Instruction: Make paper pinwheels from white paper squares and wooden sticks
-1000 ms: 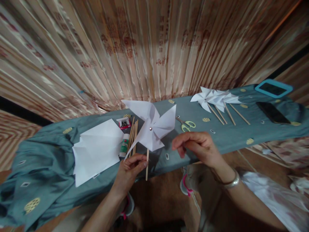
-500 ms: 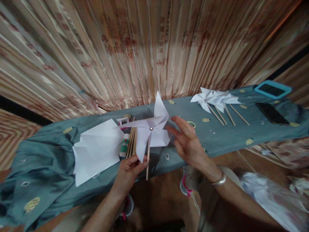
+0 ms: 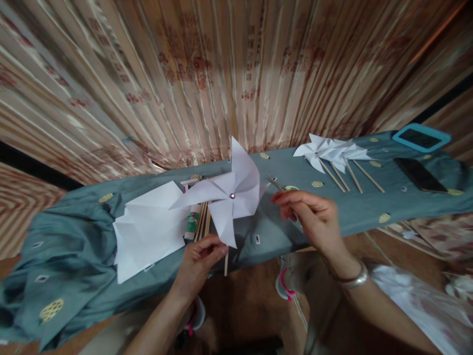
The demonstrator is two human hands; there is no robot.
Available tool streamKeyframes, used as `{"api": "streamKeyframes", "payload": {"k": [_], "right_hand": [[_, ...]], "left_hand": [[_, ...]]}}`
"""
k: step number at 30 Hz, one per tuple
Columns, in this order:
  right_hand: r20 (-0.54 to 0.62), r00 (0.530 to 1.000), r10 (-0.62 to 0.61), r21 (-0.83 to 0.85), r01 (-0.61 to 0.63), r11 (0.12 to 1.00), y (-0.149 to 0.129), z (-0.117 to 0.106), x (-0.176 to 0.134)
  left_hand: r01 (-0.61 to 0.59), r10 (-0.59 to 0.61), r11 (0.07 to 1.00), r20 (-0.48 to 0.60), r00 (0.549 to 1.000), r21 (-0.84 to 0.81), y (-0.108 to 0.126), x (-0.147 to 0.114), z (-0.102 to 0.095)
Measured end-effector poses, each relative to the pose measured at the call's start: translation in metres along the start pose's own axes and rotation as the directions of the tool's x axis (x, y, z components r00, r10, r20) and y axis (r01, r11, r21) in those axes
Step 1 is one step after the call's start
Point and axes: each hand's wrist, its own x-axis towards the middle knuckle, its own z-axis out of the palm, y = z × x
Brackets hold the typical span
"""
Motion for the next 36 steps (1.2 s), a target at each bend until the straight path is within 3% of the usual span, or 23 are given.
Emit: {"api": "streamKeyframes", "payload": {"k": [2,4,6,9,15,23,25,27,29,30,32,34,36], "right_hand": [[-0.114,0.985,-0.133,-0.286,0.096,0.953,0.008,0.000,0.002],[-0.030,0.973,-0.228,-0.488,0.185,0.853,0.017,0.001,0.004],[0.094,0.965,-0.244,-0.571,0.253,0.781,0.023,0.002,0.004],[0.192,0.957,-0.216,-0.586,0.288,0.757,0.023,0.008,0.000],[0.422,0.907,0.000,-0.424,0.197,0.884,0.003,0.017,-0.012],[0.359,0.923,0.138,-0.447,0.040,0.893,0.004,0.012,-0.005],[0.454,0.888,0.077,-0.342,0.093,0.935,-0.001,0.015,-0.008],[0.607,0.794,-0.017,-0.176,0.155,0.972,-0.010,0.021,-0.013],[0.727,0.685,-0.034,-0.041,0.093,0.995,-0.020,0.025,-0.019],[0.743,0.668,-0.043,0.005,0.059,0.998,-0.024,0.026,-0.020],[0.711,0.702,-0.046,0.070,-0.005,0.998,-0.028,0.022,-0.020],[0.590,0.807,-0.032,0.115,-0.044,0.992,-0.027,0.014,-0.017],[0.381,0.925,0.013,0.093,-0.052,0.994,-0.020,0.004,-0.011]], "left_hand": [[0.004,-0.005,1.000,0.012,1.000,0.009,0.001,-0.001,0.001],[0.007,-0.008,1.000,0.034,0.999,0.025,0.001,-0.001,0.003],[0.008,-0.010,0.999,0.061,0.998,0.038,0.003,-0.002,0.004],[0.007,-0.010,0.999,0.062,0.998,0.041,0.005,-0.002,0.005],[-0.012,0.012,1.000,-0.005,1.000,0.023,0.003,0.001,0.004],[0.017,-0.017,1.000,-0.031,0.999,-0.015,0.005,0.002,0.005],[0.006,-0.007,1.000,-0.038,0.999,-0.012,0.005,0.003,0.005],[-0.009,0.008,1.000,-0.036,0.999,-0.018,0.004,0.003,0.005],[-0.009,0.009,1.000,-0.044,0.999,-0.021,0.004,0.004,0.006],[-0.008,0.007,1.000,-0.054,0.999,-0.016,0.004,0.004,0.006],[-0.009,0.009,1.000,-0.080,0.997,0.003,0.003,0.003,0.006],[-0.014,0.016,1.000,-0.085,0.996,0.016,0.003,0.003,0.007],[-0.013,0.014,1.000,-0.078,0.997,0.015,0.002,0.002,0.007]]}}
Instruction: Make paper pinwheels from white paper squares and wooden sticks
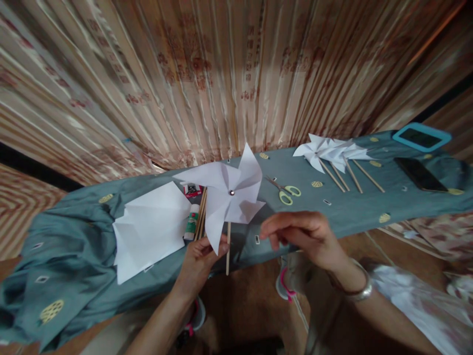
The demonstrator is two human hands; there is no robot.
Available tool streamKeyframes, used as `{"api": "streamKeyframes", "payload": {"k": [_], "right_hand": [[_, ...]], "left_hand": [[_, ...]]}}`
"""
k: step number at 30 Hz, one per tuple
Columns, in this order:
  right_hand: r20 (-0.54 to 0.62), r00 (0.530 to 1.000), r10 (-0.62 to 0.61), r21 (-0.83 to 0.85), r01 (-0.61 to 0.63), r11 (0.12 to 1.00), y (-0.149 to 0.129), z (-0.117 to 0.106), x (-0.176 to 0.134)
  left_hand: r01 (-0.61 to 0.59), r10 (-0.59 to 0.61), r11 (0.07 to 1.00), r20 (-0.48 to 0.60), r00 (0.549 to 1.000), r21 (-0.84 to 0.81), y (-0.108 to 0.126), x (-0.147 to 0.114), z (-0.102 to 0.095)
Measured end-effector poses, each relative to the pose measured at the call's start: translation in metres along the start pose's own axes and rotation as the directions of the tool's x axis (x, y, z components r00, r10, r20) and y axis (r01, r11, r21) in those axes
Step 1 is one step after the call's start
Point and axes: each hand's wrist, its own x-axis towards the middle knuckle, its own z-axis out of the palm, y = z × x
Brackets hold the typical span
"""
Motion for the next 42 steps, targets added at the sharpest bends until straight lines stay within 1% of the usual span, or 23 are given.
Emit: {"api": "streamKeyframes", "payload": {"k": [1,2,3,4,5,7,8,10,11,12,13,14,15,16,19,21,24,26,29,31,34,38,42], "right_hand": [[-0.135,0.991,-0.009,-0.061,0.001,0.998,0.005,-0.005,0.001],[-0.246,0.969,-0.019,-0.162,-0.022,0.987,0.012,-0.009,0.003],[-0.308,0.951,-0.029,-0.282,-0.063,0.957,0.018,-0.011,0.004],[-0.314,0.947,-0.061,-0.397,-0.073,0.915,0.025,-0.010,0.006],[-0.276,0.958,-0.082,-0.482,-0.064,0.874,0.030,-0.008,0.006],[-0.182,0.982,-0.057,-0.555,-0.055,0.830,0.034,-0.001,0.007],[-0.112,0.993,-0.043,-0.554,-0.027,0.832,0.033,0.003,0.006],[0.059,0.998,-0.017,-0.479,0.043,0.877,0.023,0.008,0.005],[0.164,0.986,0.016,-0.402,0.052,0.914,0.016,0.009,0.004],[0.283,0.958,0.047,-0.292,0.039,0.956,0.010,0.009,0.004],[0.391,0.917,0.073,-0.167,-0.007,0.986,0.004,0.007,0.003],[0.465,0.880,0.102,-0.081,-0.072,0.994,0.001,0.005,0.003],[0.505,0.852,0.138,-0.043,-0.135,0.990,0.000,0.003,0.004],[0.506,0.842,0.185,-0.057,-0.182,0.982,0.001,0.002,0.004],[0.373,0.874,0.312,-0.262,-0.224,0.939,0.016,0.005,0.005],[0.324,0.881,0.344,-0.304,-0.248,0.920,0.028,0.016,0.003],[0.294,0.873,0.390,-0.180,-0.350,0.919,0.042,0.038,-0.001],[0.210,0.892,0.401,-0.058,-0.398,0.916,0.048,0.051,-0.003],[0.131,0.894,0.428,0.091,-0.441,0.893,0.052,0.059,-0.004],[0.107,0.894,0.434,0.130,-0.445,0.886,0.054,0.058,-0.004],[0.078,0.895,0.439,0.129,-0.446,0.886,0.054,0.048,-0.004],[0.022,0.909,0.417,0.072,-0.417,0.906,0.055,0.026,-0.007],[-0.046,0.908,0.416,0.076,-0.412,0.908,0.060,-0.001,-0.009]], "left_hand": [[0.003,-0.003,1.000,0.005,1.000,-0.001,-0.001,0.000,0.000],[0.006,-0.006,1.000,0.012,1.000,-0.002,-0.001,0.000,0.000],[0.009,-0.009,1.000,0.019,1.000,-0.002,-0.002,0.000,0.000],[0.012,-0.012,1.000,0.028,1.000,-0.001,-0.002,0.000,-0.001],[0.014,-0.014,1.000,0.035,0.999,0.002,-0.002,0.000,0.000],[0.014,-0.014,1.000,0.050,0.999,0.013,-0.002,0.000,0.000],[0.009,-0.010,1.000,0.057,0.998,0.017,-0.001,0.001,0.000],[-0.003,0.002,1.000,0.069,0.998,0.016,0.000,0.002,0.001],[-0.011,0.010,1.000,0.073,0.997,0.013,0.000,0.002,0.002],[-0.015,0.014,1.000,0.071,0.997,0.010,0.001,0.002,0.002],[-0.017,0.016,1.000,0.065,0.998,0.007,0.002,0.002,0.002],[-0.015,0.015,1.000,0.059,0.998,0.007,0.003,0.003,0.003],[-0.015,0.014,1.000,0.054,0.998,0.006,0.004,0.003,0.003],[-0.014,0.014,1.000,0.049,0.999,0.001,0.005,0.003,0.004],[-0.005,0.006,1.000,0.052,0.999,-0.029,0.005,0.005,0.005],[0.016,-0.013,0.997,0.043,0.999,-0.072,0.002,0.008,0.006],[0.050,-0.046,0.983,0.025,0.999,-0.176,-0.001,0.014,0.012],[0.070,-0.064,0.964,0.030,0.997,-0.255,-0.002,0.018,0.018],[0.099,-0.092,0.934,0.036,0.995,-0.343,0.000,0.023,0.029],[0.107,-0.102,0.922,0.033,0.994,-0.372,0.002,0.025,0.037],[0.094,-0.085,0.924,0.042,0.996,-0.371,0.004,0.027,0.047],[0.077,-0.058,0.943,0.068,0.996,-0.324,0.005,0.029,0.056],[0.093,-0.087,0.944,0.032,0.996,-0.316,0.005,0.032,0.057]]}}
